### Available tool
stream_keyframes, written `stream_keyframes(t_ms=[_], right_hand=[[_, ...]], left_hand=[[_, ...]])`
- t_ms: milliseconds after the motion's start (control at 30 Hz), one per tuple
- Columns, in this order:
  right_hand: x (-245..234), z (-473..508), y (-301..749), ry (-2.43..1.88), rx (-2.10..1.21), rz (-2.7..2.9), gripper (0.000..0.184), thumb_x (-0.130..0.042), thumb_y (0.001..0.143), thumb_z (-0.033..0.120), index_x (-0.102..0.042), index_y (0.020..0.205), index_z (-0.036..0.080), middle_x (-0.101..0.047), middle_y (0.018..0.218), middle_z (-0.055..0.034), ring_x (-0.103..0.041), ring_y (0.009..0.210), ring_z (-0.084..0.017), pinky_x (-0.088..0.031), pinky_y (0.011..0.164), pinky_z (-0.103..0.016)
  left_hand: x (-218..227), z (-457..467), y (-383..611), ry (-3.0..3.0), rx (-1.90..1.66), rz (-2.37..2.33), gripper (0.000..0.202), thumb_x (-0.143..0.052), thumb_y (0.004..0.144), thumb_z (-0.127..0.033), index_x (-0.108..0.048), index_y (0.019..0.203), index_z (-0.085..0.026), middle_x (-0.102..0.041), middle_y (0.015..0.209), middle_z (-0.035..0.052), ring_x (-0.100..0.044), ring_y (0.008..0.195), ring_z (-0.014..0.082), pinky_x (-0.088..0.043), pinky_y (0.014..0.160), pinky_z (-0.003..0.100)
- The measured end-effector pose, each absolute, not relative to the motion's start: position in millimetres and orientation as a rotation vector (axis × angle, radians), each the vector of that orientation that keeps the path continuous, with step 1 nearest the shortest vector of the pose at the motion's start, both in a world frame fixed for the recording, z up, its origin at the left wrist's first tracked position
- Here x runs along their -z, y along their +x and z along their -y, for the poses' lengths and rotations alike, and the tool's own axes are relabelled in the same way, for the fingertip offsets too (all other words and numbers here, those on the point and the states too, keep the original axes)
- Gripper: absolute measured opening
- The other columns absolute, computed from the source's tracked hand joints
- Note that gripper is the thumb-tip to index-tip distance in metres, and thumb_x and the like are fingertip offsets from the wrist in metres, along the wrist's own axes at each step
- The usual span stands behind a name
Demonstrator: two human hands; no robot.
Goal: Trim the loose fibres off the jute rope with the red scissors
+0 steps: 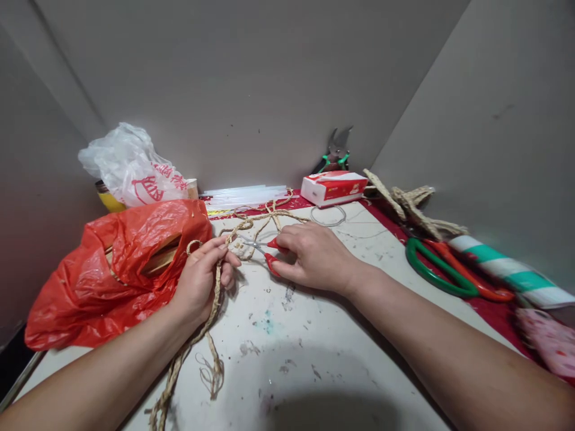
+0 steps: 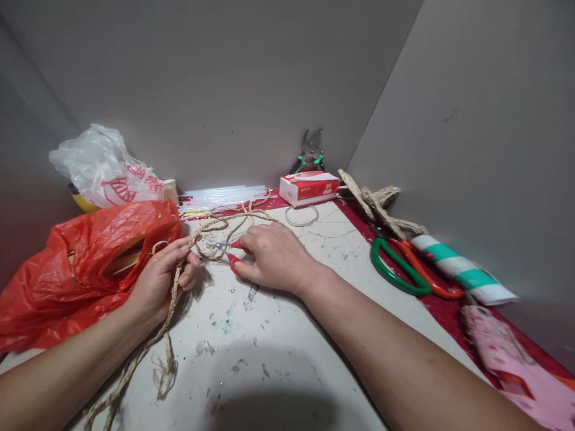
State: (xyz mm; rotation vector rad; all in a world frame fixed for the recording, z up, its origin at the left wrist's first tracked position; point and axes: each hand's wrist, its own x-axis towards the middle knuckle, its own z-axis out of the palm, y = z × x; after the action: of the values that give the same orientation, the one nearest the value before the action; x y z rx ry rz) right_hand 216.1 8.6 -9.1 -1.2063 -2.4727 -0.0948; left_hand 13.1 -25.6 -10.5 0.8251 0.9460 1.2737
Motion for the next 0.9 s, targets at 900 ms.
stream_keyframes(t_ms=[900], right_hand=[[7.1,-0.6,206.0,-1.224,0.139,2.521,0.029,-0.053,0.082,0.039,-0.065,0.066,0.018,-0.064,0.062,-0.0020,-0.050,0.059,-0.014,-0.027,0.064,-0.030]], left_hand=[[13.4,26.0,16.5,0.790,-1.213,-0.960,0.024,-0.062,0.076,-0.015,-0.051,0.097,-0.014,-0.067,0.067,0.0016,-0.041,0.038,0.0049,-0.035,0.038,0.018]])
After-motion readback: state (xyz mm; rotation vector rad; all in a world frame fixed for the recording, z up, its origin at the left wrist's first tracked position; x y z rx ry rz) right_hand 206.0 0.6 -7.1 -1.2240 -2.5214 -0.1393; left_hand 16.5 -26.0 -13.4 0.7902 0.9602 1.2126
